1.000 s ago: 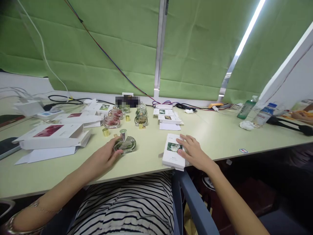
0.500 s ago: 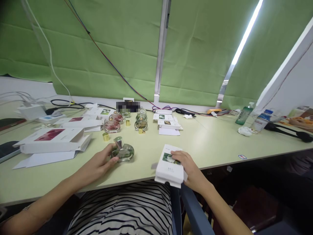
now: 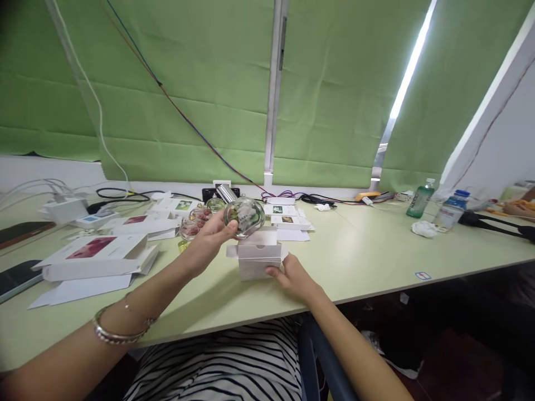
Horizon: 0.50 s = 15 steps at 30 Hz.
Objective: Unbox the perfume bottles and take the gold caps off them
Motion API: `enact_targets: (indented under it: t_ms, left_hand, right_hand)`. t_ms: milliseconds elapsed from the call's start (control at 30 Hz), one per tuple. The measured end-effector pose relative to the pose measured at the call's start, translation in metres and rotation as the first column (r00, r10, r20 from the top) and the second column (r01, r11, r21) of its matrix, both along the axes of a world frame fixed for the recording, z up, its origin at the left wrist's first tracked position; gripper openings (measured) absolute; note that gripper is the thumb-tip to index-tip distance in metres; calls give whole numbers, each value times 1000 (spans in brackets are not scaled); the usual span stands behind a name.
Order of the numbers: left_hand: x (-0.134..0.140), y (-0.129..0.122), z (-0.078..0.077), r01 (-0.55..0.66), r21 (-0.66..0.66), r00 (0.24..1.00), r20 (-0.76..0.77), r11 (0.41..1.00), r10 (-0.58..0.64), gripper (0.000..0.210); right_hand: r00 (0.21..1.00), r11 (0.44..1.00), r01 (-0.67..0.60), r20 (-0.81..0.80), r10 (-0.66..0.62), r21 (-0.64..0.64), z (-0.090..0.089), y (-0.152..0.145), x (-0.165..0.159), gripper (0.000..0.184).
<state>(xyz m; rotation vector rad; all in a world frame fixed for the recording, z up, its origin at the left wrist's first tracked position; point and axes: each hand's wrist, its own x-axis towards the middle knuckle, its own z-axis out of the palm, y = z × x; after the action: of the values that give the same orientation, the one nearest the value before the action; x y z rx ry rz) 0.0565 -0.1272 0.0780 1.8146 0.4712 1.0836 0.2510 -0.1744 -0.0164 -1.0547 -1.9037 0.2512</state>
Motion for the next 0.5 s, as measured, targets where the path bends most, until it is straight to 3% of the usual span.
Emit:
enact_targets:
  t_ms: [67, 167, 300, 400, 500]
  left_hand:
    - [4, 8, 2, -39, -4, 997, -69, 999, 39, 47]
    - [2, 4, 7, -42, 195, 954, -285, 980, 97, 38]
    - [-3, -16, 20, 41, 487, 833, -499, 873, 239, 26]
    - [-3, -24, 25, 87, 587, 740, -578, 805, 343, 24]
    - [3, -24, 24, 101, 642, 704, -586, 760, 402, 21]
  right_hand:
    - [1000, 1000, 9, -14, -9, 8, -2, -1, -1, 43]
    - [999, 1000, 26, -28, -26, 2, 0, -1, -2, 45]
    - [996, 997, 70, -55, -71, -15, 1, 0, -3, 44]
    - [993, 995, 97, -70, -97, -17, -2, 1, -3, 45]
    - [992, 993, 115, -59, -115, -13, -2, 1, -2, 48]
